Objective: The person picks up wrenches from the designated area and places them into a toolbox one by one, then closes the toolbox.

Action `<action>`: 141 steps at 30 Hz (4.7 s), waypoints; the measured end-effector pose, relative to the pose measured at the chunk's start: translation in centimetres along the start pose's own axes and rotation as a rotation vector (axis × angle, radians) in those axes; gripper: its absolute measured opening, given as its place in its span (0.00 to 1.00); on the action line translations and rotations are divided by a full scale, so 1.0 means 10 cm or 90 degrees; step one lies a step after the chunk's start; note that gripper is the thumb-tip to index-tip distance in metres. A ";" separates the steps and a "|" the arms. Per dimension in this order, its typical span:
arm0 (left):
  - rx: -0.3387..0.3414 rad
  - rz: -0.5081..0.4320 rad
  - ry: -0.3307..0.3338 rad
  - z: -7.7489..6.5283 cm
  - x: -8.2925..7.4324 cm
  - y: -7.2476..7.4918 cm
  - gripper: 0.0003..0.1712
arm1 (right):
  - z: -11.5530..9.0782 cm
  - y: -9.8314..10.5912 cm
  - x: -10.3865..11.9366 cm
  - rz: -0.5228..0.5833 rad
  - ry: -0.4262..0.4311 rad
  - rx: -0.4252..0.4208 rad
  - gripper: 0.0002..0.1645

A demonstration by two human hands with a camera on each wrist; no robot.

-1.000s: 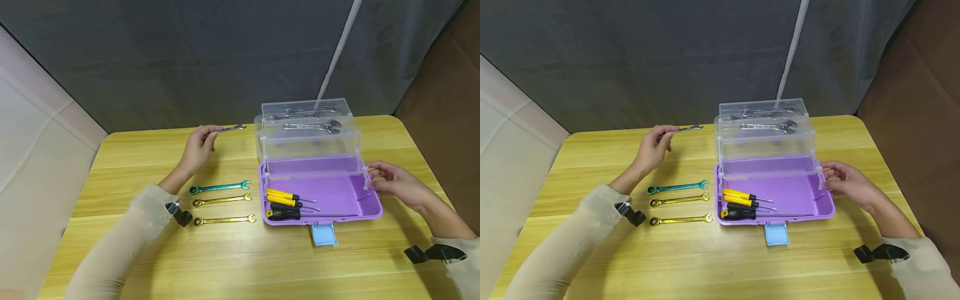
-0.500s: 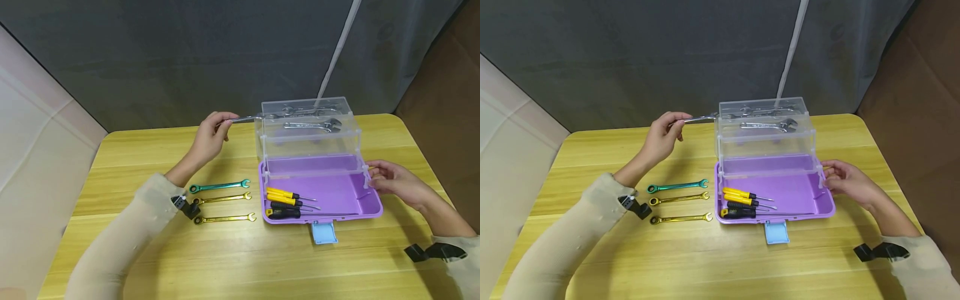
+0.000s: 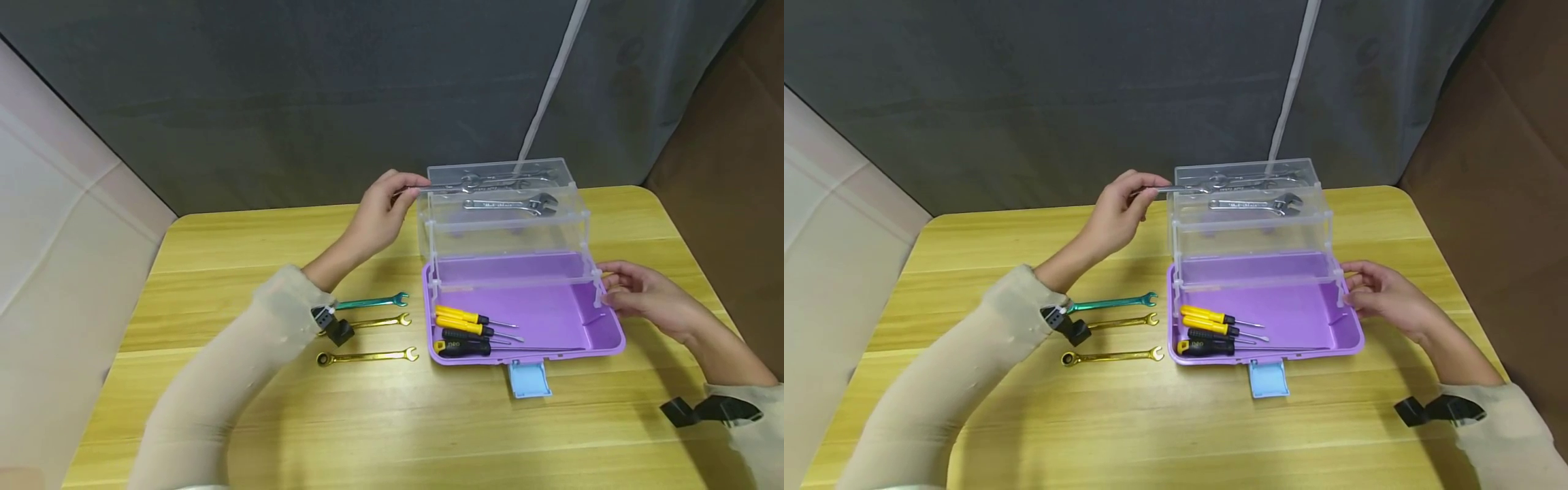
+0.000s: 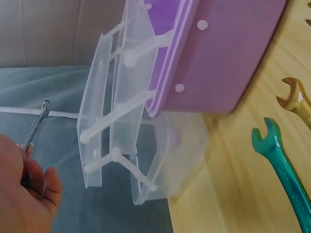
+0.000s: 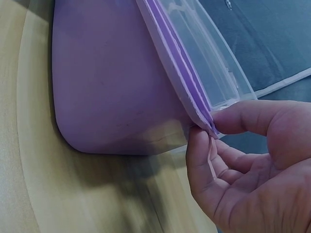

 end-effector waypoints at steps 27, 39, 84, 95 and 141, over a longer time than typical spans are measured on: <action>0.166 0.150 0.005 0.28 -0.16 -0.71 0.16 | -0.02 0.00 -0.03 0.035 -0.018 0.032 0.18; 0.174 0.157 0.013 0.31 -0.11 -0.73 0.14 | -0.01 0.00 -0.04 0.059 -0.043 0.072 0.16; 0.228 0.257 0.008 0.25 -0.11 -0.78 0.16 | -0.03 -0.03 -0.05 0.077 -0.029 0.064 0.17; 0.254 0.245 -0.017 0.23 -0.19 -0.64 0.19 | -0.02 -0.03 -0.05 0.067 -0.034 0.055 0.17; 0.281 0.286 -0.019 -1.05 0.13 0.43 0.34 | -0.03 -0.02 -0.05 0.040 -0.040 0.042 0.16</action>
Point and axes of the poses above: each hand's wrist, its own z-axis towards the middle knuckle, its own y-axis out of the back of the hand, x = y × z, the point moved 8 cm from there along z, towards the middle knuckle, and after that the axes turned 5 degrees about -y, right-handed, at the moved point
